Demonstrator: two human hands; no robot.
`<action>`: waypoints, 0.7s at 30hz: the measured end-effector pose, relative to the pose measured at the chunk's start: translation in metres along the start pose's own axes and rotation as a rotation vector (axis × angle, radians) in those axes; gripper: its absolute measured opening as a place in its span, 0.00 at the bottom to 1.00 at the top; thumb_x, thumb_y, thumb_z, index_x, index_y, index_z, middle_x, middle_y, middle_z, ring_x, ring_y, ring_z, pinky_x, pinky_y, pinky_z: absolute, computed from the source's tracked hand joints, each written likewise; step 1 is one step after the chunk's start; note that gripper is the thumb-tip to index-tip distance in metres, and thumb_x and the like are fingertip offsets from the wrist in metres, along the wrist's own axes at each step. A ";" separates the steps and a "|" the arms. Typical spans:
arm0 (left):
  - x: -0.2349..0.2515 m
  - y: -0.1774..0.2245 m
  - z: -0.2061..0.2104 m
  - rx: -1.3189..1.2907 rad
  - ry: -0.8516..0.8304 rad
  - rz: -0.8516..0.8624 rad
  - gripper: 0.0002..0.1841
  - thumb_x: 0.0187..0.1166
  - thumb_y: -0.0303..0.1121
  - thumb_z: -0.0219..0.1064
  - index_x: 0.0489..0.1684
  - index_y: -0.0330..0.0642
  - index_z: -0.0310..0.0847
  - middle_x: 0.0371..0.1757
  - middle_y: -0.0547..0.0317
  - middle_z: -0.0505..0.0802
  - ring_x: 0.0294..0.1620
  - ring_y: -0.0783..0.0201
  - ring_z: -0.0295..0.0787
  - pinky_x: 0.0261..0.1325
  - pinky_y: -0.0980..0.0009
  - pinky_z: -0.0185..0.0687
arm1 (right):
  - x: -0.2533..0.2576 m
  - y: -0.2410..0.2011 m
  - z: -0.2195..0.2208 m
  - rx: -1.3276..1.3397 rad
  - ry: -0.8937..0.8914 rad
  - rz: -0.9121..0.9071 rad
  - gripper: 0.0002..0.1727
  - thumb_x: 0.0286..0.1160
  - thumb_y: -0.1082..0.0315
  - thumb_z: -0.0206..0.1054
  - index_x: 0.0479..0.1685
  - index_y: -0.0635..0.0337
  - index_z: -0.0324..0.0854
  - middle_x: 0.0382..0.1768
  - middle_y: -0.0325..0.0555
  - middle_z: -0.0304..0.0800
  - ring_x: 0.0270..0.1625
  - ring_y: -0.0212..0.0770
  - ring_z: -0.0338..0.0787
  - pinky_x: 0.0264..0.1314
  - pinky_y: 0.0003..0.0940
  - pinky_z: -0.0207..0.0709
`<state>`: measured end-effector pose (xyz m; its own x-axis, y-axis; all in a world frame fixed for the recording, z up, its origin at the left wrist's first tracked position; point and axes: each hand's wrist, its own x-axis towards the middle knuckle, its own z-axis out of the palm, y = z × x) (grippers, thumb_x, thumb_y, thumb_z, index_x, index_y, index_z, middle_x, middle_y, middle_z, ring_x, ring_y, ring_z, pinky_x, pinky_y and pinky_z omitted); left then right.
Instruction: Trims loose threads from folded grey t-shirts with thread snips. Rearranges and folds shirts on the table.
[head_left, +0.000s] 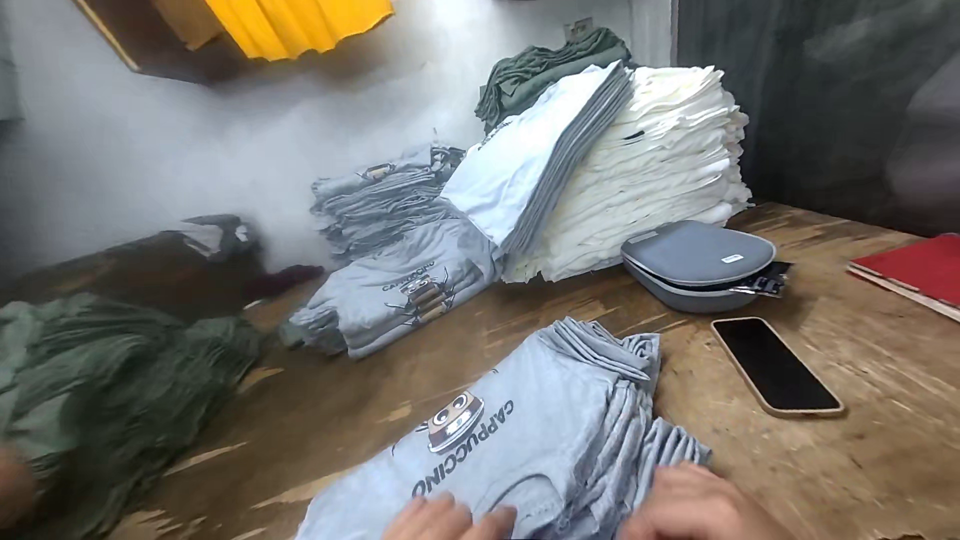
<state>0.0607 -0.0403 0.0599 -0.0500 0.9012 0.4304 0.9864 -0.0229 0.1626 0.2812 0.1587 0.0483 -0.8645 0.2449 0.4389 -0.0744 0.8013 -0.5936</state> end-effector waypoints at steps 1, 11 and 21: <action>0.008 0.000 -0.002 0.002 -0.005 -0.077 0.14 0.81 0.36 0.70 0.58 0.38 0.92 0.33 0.42 0.92 0.37 0.41 0.90 0.45 0.44 0.83 | 0.004 -0.005 0.011 -0.034 0.175 0.079 0.14 0.81 0.59 0.69 0.36 0.57 0.96 0.30 0.44 0.95 0.39 0.46 0.91 0.52 0.49 0.81; 0.049 0.001 0.009 0.200 0.162 0.259 0.13 0.82 0.25 0.65 0.54 0.49 0.94 0.41 0.56 0.95 0.42 0.53 0.89 0.53 0.52 0.76 | 0.013 0.004 0.082 -0.082 0.580 0.212 0.08 0.71 0.61 0.76 0.30 0.53 0.95 0.42 0.49 0.92 0.52 0.50 0.86 0.59 0.49 0.77; 0.060 0.005 0.020 0.324 0.115 0.368 0.13 0.83 0.24 0.61 0.49 0.49 0.92 0.37 0.58 0.91 0.40 0.56 0.84 0.53 0.57 0.73 | 0.006 0.018 0.087 -0.052 0.655 0.134 0.09 0.75 0.61 0.73 0.31 0.54 0.93 0.43 0.48 0.89 0.55 0.42 0.83 0.63 0.34 0.74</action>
<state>0.0657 0.0226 0.0693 0.3110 0.8051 0.5051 0.9390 -0.1779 -0.2944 0.2311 0.1271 -0.0183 -0.3832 0.6114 0.6924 0.0504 0.7623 -0.6453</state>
